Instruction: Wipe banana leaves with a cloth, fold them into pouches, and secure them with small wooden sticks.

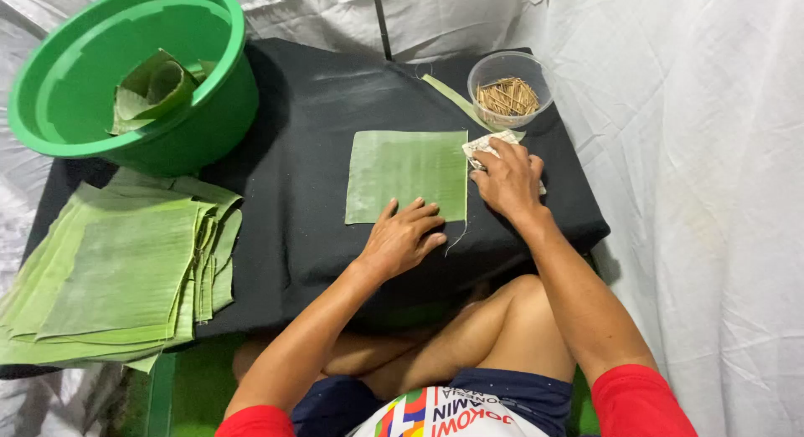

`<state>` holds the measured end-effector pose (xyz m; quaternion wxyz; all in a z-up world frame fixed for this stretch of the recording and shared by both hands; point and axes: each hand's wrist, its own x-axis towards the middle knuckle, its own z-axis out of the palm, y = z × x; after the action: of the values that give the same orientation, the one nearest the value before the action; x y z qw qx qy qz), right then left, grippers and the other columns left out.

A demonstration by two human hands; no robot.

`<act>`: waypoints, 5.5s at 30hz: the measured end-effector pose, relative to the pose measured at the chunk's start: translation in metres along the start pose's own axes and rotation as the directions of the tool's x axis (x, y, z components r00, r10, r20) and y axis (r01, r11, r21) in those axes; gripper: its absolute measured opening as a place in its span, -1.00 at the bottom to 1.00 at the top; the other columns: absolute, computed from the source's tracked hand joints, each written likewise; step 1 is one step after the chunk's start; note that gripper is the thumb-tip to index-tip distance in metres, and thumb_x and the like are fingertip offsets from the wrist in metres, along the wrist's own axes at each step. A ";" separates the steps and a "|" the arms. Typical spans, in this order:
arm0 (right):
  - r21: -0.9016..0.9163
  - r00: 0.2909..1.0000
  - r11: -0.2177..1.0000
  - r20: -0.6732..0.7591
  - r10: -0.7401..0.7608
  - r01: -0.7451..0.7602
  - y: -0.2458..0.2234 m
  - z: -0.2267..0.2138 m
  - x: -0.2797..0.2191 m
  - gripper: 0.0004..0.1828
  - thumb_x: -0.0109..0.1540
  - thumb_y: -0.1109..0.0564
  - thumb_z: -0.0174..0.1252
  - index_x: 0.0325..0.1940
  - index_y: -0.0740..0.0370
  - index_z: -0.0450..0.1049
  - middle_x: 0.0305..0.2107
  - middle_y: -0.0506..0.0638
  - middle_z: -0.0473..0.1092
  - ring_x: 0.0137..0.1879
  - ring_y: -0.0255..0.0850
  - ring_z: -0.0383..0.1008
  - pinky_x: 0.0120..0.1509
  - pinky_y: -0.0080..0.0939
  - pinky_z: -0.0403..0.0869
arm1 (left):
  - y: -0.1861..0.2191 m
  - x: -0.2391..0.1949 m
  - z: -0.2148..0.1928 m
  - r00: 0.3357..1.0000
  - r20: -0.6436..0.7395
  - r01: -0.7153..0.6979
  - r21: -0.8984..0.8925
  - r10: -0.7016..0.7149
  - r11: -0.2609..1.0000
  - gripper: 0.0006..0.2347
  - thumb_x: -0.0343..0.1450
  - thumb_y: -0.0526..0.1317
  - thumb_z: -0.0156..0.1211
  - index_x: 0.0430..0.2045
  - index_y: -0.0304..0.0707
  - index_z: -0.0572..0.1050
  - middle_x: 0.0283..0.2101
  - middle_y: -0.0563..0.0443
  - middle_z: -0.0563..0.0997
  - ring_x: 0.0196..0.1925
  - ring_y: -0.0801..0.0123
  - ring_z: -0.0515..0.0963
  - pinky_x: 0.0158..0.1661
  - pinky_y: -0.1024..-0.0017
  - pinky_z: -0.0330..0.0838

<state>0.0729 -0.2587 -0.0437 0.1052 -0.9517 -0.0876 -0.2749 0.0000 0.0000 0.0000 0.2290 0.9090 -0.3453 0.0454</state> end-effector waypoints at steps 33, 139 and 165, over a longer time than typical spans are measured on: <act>-0.001 0.917 0.999 0.396 0.043 -0.047 -0.036 -0.007 0.024 -0.46 0.32 -0.17 0.08 0.28 0.15 0.47 0.33 0.16 0.32 0.47 0.27 0.17 0.33 0.90 -0.24 | -0.009 -0.029 0.022 0.990 -0.131 -0.033 0.177 0.057 0.984 -0.61 0.33 0.13 0.32 0.01 0.16 0.53 -0.02 0.05 0.51 0.25 -0.01 0.47 0.22 -0.44 0.12; -0.007 0.975 0.982 -0.115 -0.190 0.191 -0.045 0.107 0.052 -0.74 0.17 0.07 0.22 -0.06 -0.05 0.65 -0.02 0.09 0.51 0.13 0.06 0.52 -0.08 0.09 0.57 | -0.092 -0.049 -0.030 0.728 0.188 0.344 -0.932 -0.659 0.113 -0.39 0.25 -0.59 0.15 0.29 -0.45 0.31 0.01 -0.33 0.64 -0.12 0.23 0.69 -0.21 0.40 0.71; -0.022 0.985 0.986 0.055 -0.165 0.166 -0.014 0.088 0.076 -0.64 0.21 -0.06 0.21 0.11 -0.30 0.55 0.15 -0.03 0.43 0.31 0.00 0.39 0.01 0.11 0.55 | -0.097 -0.049 -0.020 0.746 0.156 0.352 -0.918 -0.647 0.184 -0.42 0.26 -0.56 0.20 0.27 -0.47 0.35 -0.04 -0.39 0.64 -0.14 0.20 0.67 -0.23 0.39 0.71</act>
<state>0.1776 -0.2155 -0.0733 0.0670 -0.9493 -0.1655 -0.2588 0.0274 0.1028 -0.0310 0.7323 0.6710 0.0440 -0.1075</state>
